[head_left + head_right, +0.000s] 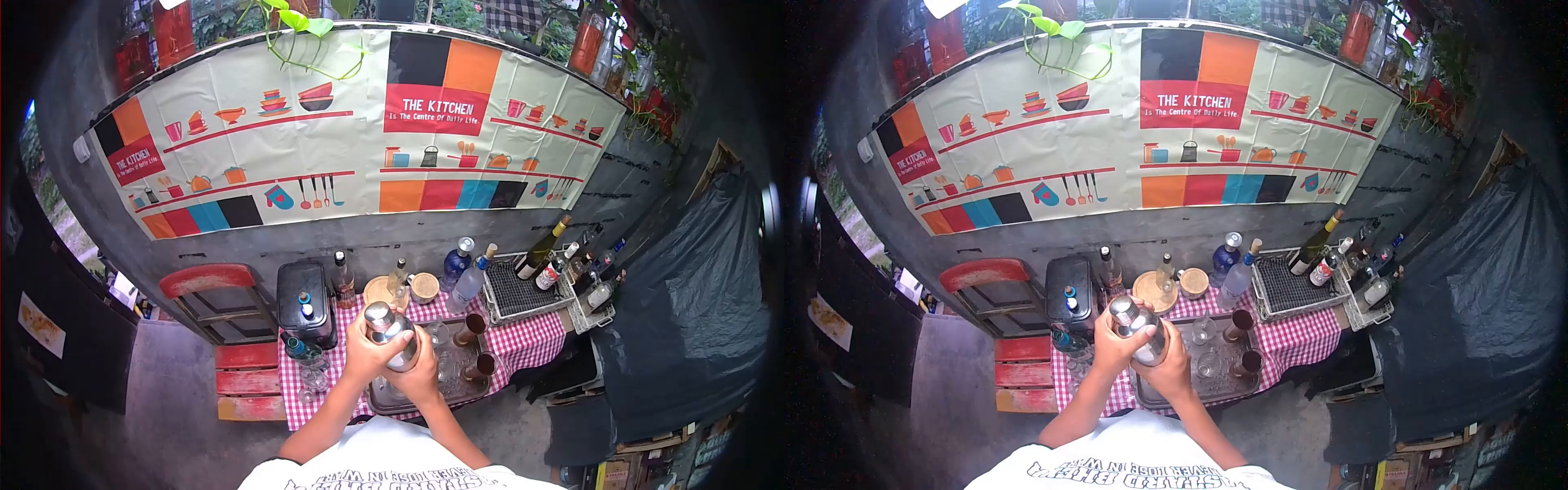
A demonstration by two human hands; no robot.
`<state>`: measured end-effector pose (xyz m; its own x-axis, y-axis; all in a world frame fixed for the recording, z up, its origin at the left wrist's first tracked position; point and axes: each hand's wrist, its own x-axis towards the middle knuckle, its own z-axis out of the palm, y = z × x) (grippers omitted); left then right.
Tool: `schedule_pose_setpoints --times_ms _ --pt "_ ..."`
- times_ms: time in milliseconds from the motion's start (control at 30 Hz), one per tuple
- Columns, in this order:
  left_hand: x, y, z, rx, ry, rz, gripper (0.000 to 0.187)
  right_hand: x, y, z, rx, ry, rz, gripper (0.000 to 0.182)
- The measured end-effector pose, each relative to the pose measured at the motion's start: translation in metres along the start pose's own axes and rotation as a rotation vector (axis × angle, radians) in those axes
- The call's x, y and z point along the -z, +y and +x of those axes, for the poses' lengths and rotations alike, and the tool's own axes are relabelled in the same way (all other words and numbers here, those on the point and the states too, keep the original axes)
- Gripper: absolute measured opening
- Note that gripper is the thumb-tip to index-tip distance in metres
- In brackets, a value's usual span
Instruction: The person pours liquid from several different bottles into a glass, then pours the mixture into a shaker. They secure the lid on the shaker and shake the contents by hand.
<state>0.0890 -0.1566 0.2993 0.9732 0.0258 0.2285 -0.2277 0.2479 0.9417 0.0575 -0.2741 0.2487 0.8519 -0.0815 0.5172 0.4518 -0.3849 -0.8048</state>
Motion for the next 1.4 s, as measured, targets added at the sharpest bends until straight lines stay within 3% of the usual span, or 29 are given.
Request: schedule_pose_setpoints --times_ms 200,433,567,633,700,733,767,833,867,1000,1167,1400 --pt "0.005 0.008 0.000 -0.003 -0.135 -0.088 0.053 0.007 -0.011 0.003 -0.024 -0.024 0.116 0.087" --pt "0.005 0.008 0.008 -0.069 -0.376 -0.279 0.052 0.024 -0.014 0.009 -0.174 -0.200 0.376 0.083" --pt "0.000 0.003 0.019 0.013 -0.449 -0.265 0.054 0.032 -0.016 0.014 -0.234 -0.201 0.454 0.081" --pt "-0.015 0.007 0.016 0.034 -0.449 -0.202 0.057 0.042 -0.008 0.016 -0.214 -0.178 0.470 0.081" --pt "-0.038 0.020 0.013 -0.050 -0.245 0.065 0.061 0.056 0.010 0.023 -0.121 -0.156 0.287 0.082" --pt "-0.047 0.026 0.010 0.013 -0.208 0.137 0.063 0.062 0.018 0.026 -0.061 -0.126 0.194 0.088" --pt "-0.057 0.022 0.009 0.011 -0.218 0.137 0.063 0.067 0.022 0.027 -0.059 -0.116 0.192 0.088" --pt "-0.083 0.013 0.004 0.015 -0.003 0.185 0.067 0.079 0.024 0.027 0.022 -0.032 -0.097 0.086" --pt "-0.096 0.013 0.004 -0.043 0.066 0.192 0.055 0.082 0.028 0.026 0.045 0.006 -0.091 0.086" --pt "-0.119 -0.008 0.017 0.083 -0.034 0.033 0.036 0.101 0.036 0.023 0.011 0.106 -0.116 0.088" --pt "-0.149 0.003 0.008 0.016 -0.186 -0.011 0.038 0.146 0.038 0.022 -0.015 0.073 -0.036 0.090" --pt "-0.188 0.024 -0.007 -0.179 -0.314 -0.046 0.043 0.211 0.027 0.026 -0.064 -0.221 0.250 0.095"
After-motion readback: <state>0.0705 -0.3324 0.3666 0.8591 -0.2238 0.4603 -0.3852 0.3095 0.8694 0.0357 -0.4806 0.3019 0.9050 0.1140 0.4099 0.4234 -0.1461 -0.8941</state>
